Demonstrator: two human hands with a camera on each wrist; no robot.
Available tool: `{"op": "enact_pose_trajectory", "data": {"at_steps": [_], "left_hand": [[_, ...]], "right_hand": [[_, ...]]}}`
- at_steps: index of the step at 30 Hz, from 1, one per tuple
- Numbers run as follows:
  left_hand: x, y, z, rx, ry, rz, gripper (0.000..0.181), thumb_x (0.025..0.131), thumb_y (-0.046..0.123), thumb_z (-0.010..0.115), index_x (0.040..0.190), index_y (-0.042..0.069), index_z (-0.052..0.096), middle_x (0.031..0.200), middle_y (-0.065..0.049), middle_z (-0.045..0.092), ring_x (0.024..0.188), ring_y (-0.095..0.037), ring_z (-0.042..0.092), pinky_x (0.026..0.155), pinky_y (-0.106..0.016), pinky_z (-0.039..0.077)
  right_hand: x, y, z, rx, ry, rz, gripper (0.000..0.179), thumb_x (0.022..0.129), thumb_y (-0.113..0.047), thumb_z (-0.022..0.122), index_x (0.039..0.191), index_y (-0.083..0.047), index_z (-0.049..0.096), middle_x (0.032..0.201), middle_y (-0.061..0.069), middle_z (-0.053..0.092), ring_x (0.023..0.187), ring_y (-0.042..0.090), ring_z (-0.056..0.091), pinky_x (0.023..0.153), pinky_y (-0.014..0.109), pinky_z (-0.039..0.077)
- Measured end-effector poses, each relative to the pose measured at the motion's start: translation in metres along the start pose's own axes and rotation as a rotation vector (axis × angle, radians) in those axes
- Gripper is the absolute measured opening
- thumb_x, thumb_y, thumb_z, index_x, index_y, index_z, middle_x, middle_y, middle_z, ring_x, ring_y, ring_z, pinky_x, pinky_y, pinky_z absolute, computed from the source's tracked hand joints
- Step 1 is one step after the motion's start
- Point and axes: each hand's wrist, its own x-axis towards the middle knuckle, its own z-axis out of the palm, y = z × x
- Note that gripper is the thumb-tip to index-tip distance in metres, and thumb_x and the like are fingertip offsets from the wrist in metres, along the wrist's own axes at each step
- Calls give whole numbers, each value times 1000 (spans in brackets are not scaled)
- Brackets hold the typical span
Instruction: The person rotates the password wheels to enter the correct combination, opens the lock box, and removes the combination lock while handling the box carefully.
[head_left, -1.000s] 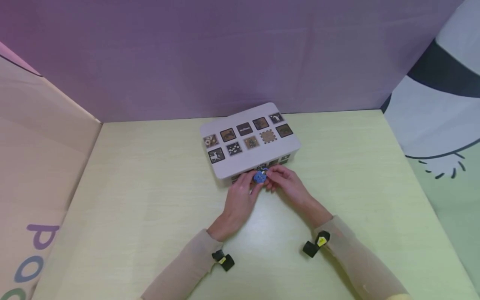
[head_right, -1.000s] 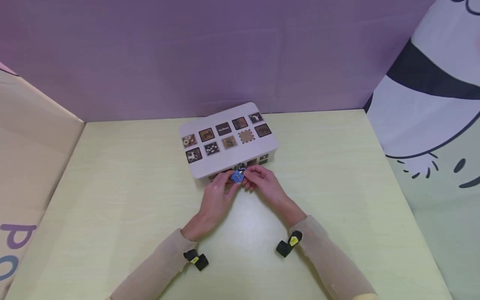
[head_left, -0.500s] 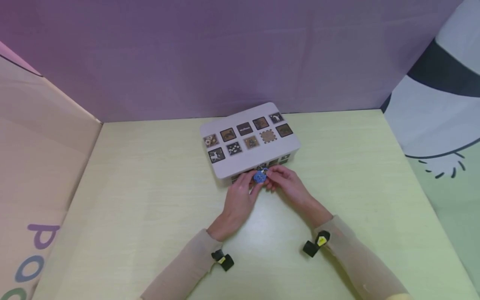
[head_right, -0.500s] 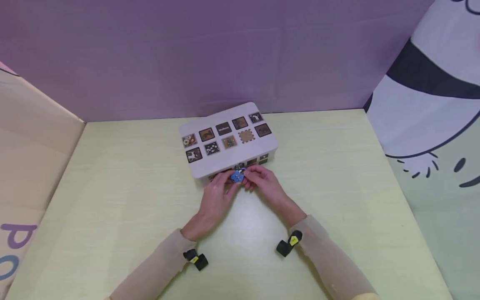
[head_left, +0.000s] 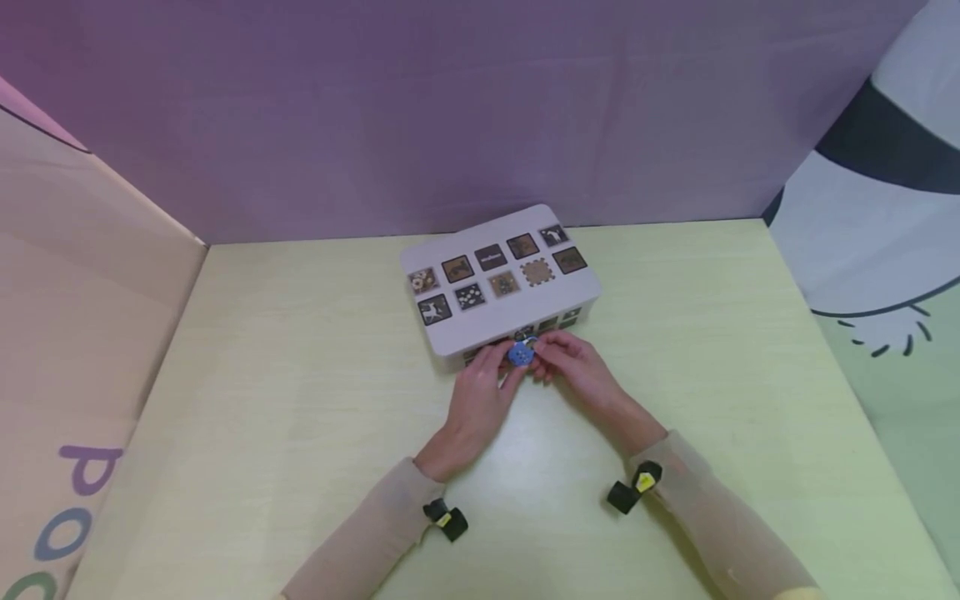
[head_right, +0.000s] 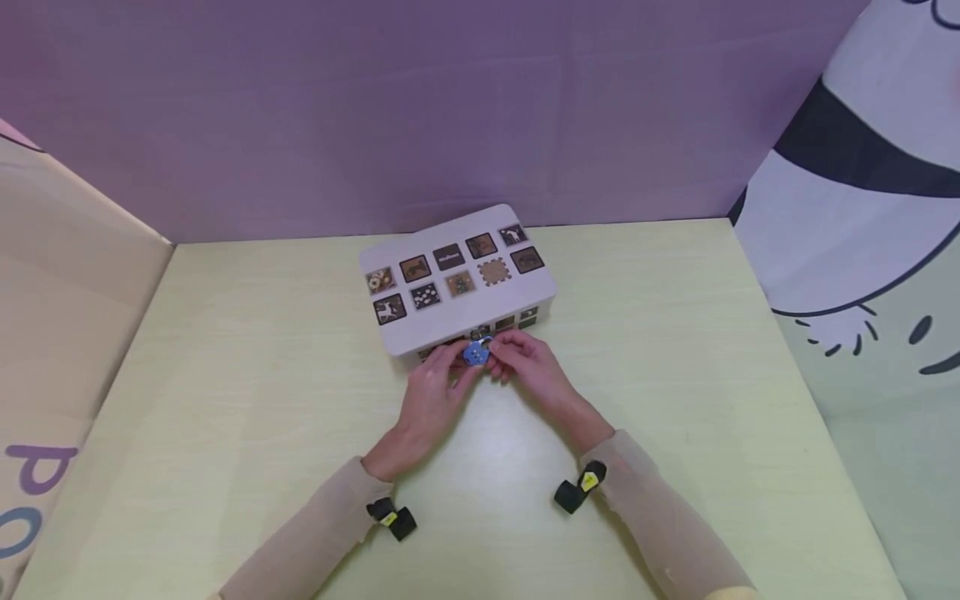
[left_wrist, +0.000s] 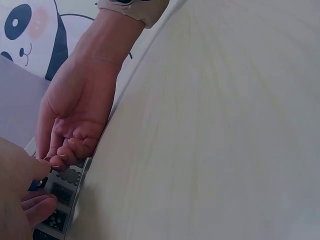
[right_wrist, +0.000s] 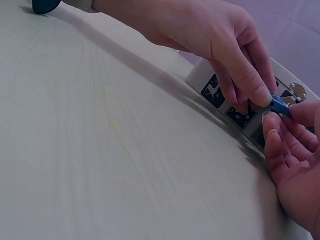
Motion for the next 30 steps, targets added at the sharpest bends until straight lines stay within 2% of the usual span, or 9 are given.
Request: {"op": "enact_pose_trajectory", "data": {"at_steps": [11, 18, 27, 30], "left_hand": [[-2, 0, -2, -38, 13, 8, 40, 93, 10, 76, 129, -4, 64, 111, -15, 73, 92, -23, 74, 80, -20, 64], [-4, 2, -5, -41, -5, 19, 39, 94, 10, 75, 129, -3, 64, 114, -17, 73, 90, -23, 74, 78, -18, 63], [-6, 1, -7, -26, -20, 39, 34, 96, 10, 73, 126, -3, 67, 102, -14, 76, 78, -18, 72, 66, -12, 58], [-7, 1, -8, -31, -28, 41, 33, 96, 8, 73, 127, -2, 67, 103, -15, 76, 77, -18, 72, 65, -11, 58]], "right_hand": [[-5, -3, 3, 11, -5, -17, 19, 106, -10, 53, 115, 7, 58, 88, -1, 69, 78, 11, 64, 69, 20, 58], [-7, -3, 2, -7, -6, -18, 22, 106, -9, 52, 117, 9, 56, 88, 0, 69, 78, 12, 65, 70, 22, 60], [-10, -4, 2, -21, -20, -16, 24, 107, -9, 52, 118, 12, 55, 89, 0, 69, 77, 12, 65, 69, 22, 60], [-10, -5, 3, -27, -20, -11, 25, 107, -10, 52, 118, 12, 55, 89, 0, 70, 76, 12, 65, 69, 22, 60]]}}
